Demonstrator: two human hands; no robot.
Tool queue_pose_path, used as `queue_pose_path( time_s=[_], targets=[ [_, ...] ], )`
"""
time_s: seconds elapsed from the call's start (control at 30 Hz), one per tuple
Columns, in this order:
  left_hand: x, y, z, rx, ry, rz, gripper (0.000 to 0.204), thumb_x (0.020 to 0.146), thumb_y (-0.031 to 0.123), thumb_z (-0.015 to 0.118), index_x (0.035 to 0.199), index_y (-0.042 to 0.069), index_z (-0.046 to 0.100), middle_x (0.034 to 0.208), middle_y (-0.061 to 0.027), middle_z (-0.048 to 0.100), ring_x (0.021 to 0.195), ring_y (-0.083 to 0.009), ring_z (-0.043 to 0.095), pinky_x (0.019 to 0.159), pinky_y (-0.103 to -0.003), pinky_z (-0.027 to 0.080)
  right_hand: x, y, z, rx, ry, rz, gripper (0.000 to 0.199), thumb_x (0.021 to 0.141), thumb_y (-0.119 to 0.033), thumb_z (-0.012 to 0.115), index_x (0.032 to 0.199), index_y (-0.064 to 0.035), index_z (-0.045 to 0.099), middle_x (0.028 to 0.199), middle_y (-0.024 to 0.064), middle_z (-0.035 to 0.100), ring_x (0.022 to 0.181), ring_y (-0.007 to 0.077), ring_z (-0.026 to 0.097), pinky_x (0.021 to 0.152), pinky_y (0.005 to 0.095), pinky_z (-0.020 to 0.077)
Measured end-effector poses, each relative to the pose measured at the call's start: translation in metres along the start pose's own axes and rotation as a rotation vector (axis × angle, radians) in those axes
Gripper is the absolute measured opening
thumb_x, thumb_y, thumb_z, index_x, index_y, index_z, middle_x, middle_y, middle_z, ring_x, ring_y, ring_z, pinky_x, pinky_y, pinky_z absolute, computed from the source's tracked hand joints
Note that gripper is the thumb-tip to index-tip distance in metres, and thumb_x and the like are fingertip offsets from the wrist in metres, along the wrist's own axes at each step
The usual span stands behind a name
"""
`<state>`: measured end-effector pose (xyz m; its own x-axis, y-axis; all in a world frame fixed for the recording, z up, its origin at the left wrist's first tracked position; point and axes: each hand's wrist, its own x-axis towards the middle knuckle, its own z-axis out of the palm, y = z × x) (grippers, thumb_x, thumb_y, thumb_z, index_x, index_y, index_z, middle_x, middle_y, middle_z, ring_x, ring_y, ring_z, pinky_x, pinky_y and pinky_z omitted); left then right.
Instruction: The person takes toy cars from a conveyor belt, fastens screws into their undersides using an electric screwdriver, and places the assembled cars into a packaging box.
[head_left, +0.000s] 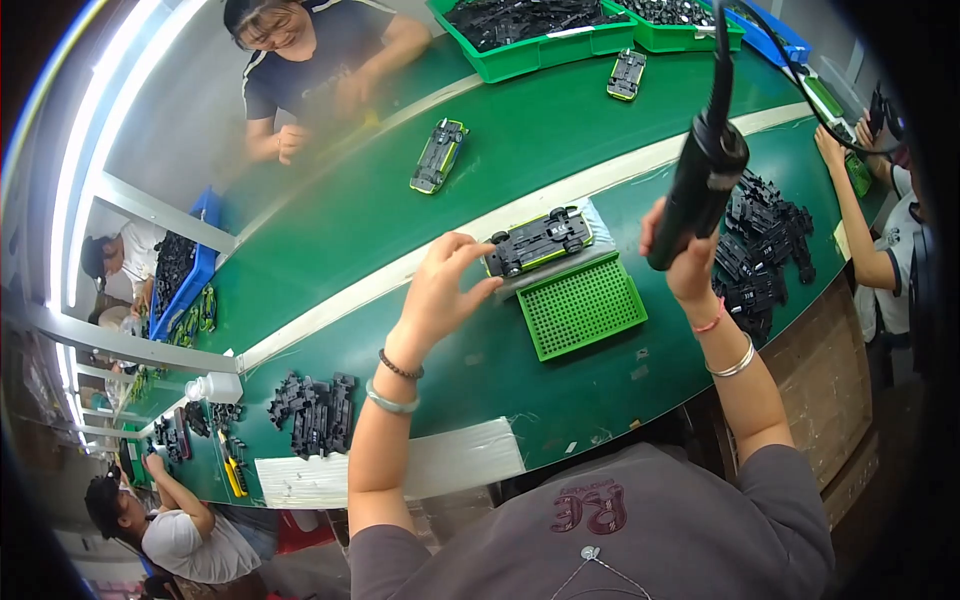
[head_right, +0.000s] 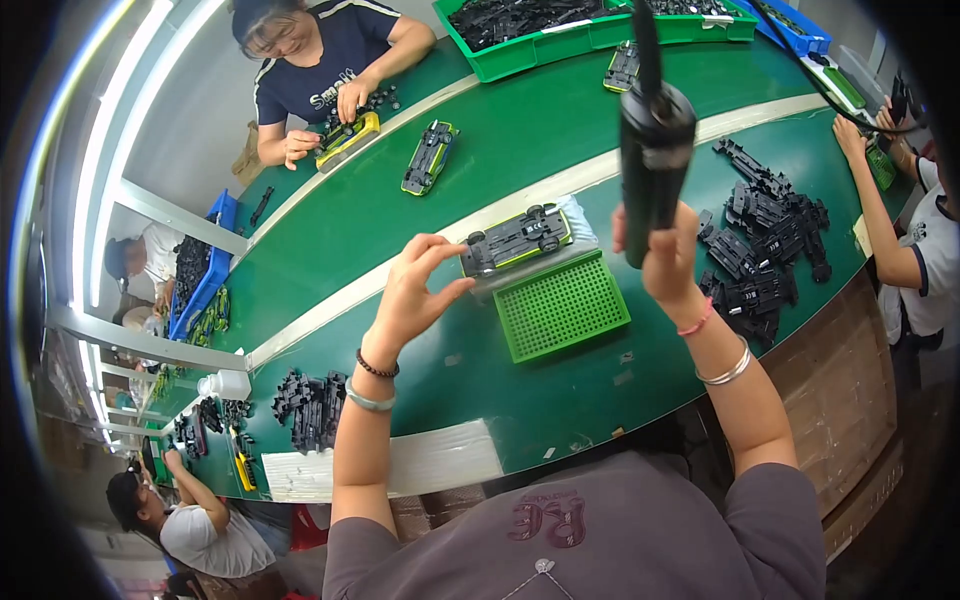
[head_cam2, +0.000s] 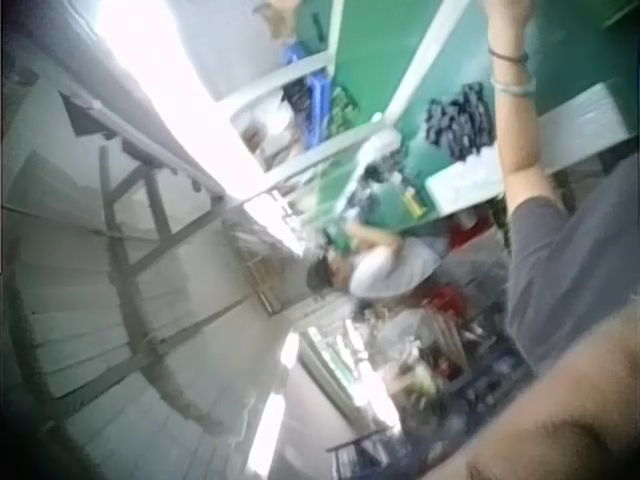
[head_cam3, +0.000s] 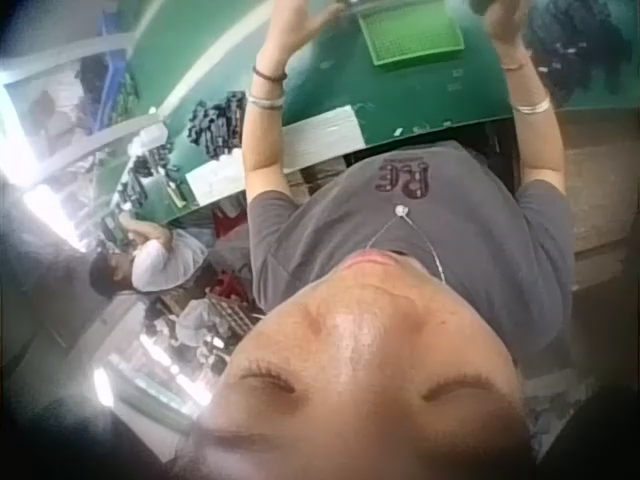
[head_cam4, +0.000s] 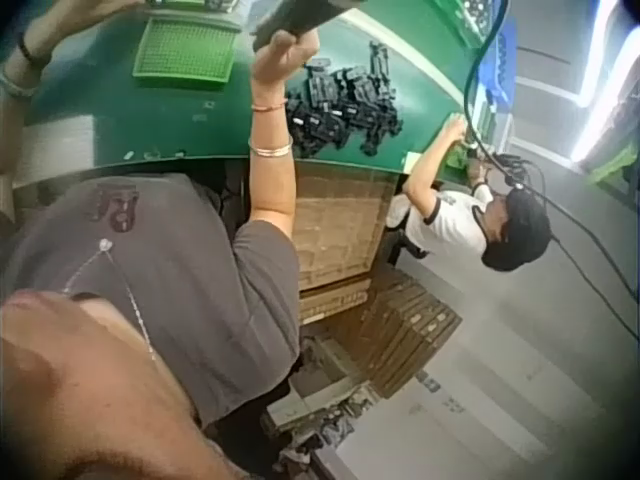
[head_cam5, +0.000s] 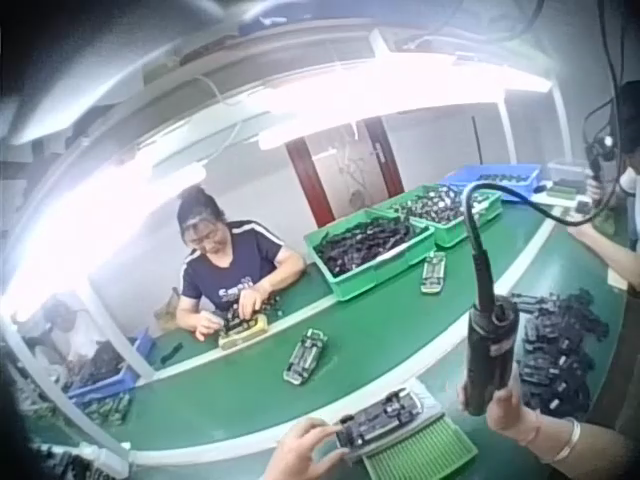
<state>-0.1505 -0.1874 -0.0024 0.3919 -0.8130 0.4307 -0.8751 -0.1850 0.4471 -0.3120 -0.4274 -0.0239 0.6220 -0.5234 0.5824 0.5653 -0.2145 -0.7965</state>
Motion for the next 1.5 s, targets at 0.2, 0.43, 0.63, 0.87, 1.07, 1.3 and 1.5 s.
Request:
queue_pose_path(
  time_s=[0.2, 0.43, 0.63, 0.87, 1.07, 1.3, 1.5],
  targets=[
    [-0.006, 0.014, 0.036, 0.123, 0.178, 0.046, 0.023, 0.067, 0.006, 0.070, 0.088, 0.004, 0.061, 0.085, -0.0092, 0.056, 0.079, -0.0262, 0.054, 0.068, -0.035, 0.046, -0.016, 0.023, -0.021, 0.090, 0.139, 0.063, 0.078, 0.074, -0.074, 0.042, 0.083, 0.0032, 0.051, 0.060, 0.0069, 0.050, 0.051, 0.0125, 0.051, 0.047, 0.0232, 0.0398],
    [-0.005, 0.015, 0.049, 0.164, 0.278, 0.040, 0.016, 0.066, 0.003, 0.068, 0.080, 0.002, 0.060, 0.079, -0.0086, 0.057, 0.075, -0.0254, 0.054, 0.064, -0.034, 0.046, -0.017, 0.019, -0.023, 0.090, 0.117, 0.096, 0.077, 0.075, -0.072, 0.043, 0.084, 0.0038, 0.051, 0.063, 0.0076, 0.052, 0.054, 0.0119, 0.051, 0.048, 0.0234, 0.0403],
    [-0.005, 0.019, 0.051, 0.262, 0.257, 0.087, 0.014, 0.067, 0.001, 0.066, 0.079, 0.001, 0.059, 0.079, -0.0082, 0.057, 0.074, -0.0248, 0.055, 0.066, -0.034, 0.046, -0.020, 0.023, -0.024, 0.077, 0.084, 0.087, 0.076, 0.076, -0.071, 0.044, 0.085, 0.0042, 0.051, 0.065, 0.0080, 0.052, 0.055, 0.0116, 0.051, 0.049, 0.0232, 0.0405],
    [-0.004, 0.014, 0.049, 0.329, 0.244, 0.161, 0.014, 0.069, 0.000, 0.065, 0.081, 0.001, 0.058, 0.082, -0.0095, 0.057, 0.075, -0.0252, 0.056, 0.066, -0.034, 0.046, -0.018, 0.021, -0.021, 0.083, 0.112, 0.086, 0.076, 0.076, -0.072, 0.042, 0.084, 0.0035, 0.051, 0.064, 0.0079, 0.051, 0.053, 0.0121, 0.050, 0.048, 0.0233, 0.0399],
    [-0.004, 0.014, 0.055, 0.281, 0.245, 0.073, 0.016, 0.069, 0.000, 0.064, 0.084, 0.002, 0.057, 0.087, -0.0117, 0.059, 0.073, -0.0260, 0.056, 0.066, -0.034, 0.046, -0.015, 0.023, -0.022, 0.052, 0.140, 0.086, 0.076, 0.078, -0.072, 0.039, 0.083, 0.0031, 0.050, 0.062, 0.0075, 0.051, 0.052, 0.0120, 0.050, 0.047, 0.0229, 0.0393],
    [-0.008, 0.014, 0.057, 0.398, 0.277, 0.127, 0.018, 0.068, 0.000, 0.064, 0.084, 0.003, 0.057, 0.092, -0.0140, 0.060, 0.065, -0.0258, 0.052, 0.064, -0.033, 0.045, -0.011, 0.015, -0.020, 0.014, 0.137, 0.052, 0.074, 0.079, -0.070, 0.039, 0.081, 0.0028, 0.051, 0.061, 0.0064, 0.052, 0.051, 0.0108, 0.050, 0.047, 0.0227, 0.0385],
    [-0.009, 0.009, 0.055, 0.213, 0.271, 0.104, 0.019, 0.068, 0.000, 0.066, 0.086, 0.002, 0.059, 0.089, -0.0129, 0.059, 0.078, -0.0278, 0.057, 0.067, -0.034, 0.046, -0.016, 0.016, -0.021, 0.057, 0.136, 0.064, 0.072, 0.079, -0.069, 0.040, 0.081, 0.0025, 0.051, 0.060, 0.0070, 0.051, 0.051, 0.0110, 0.050, 0.047, 0.0228, 0.0386]
  ],
)
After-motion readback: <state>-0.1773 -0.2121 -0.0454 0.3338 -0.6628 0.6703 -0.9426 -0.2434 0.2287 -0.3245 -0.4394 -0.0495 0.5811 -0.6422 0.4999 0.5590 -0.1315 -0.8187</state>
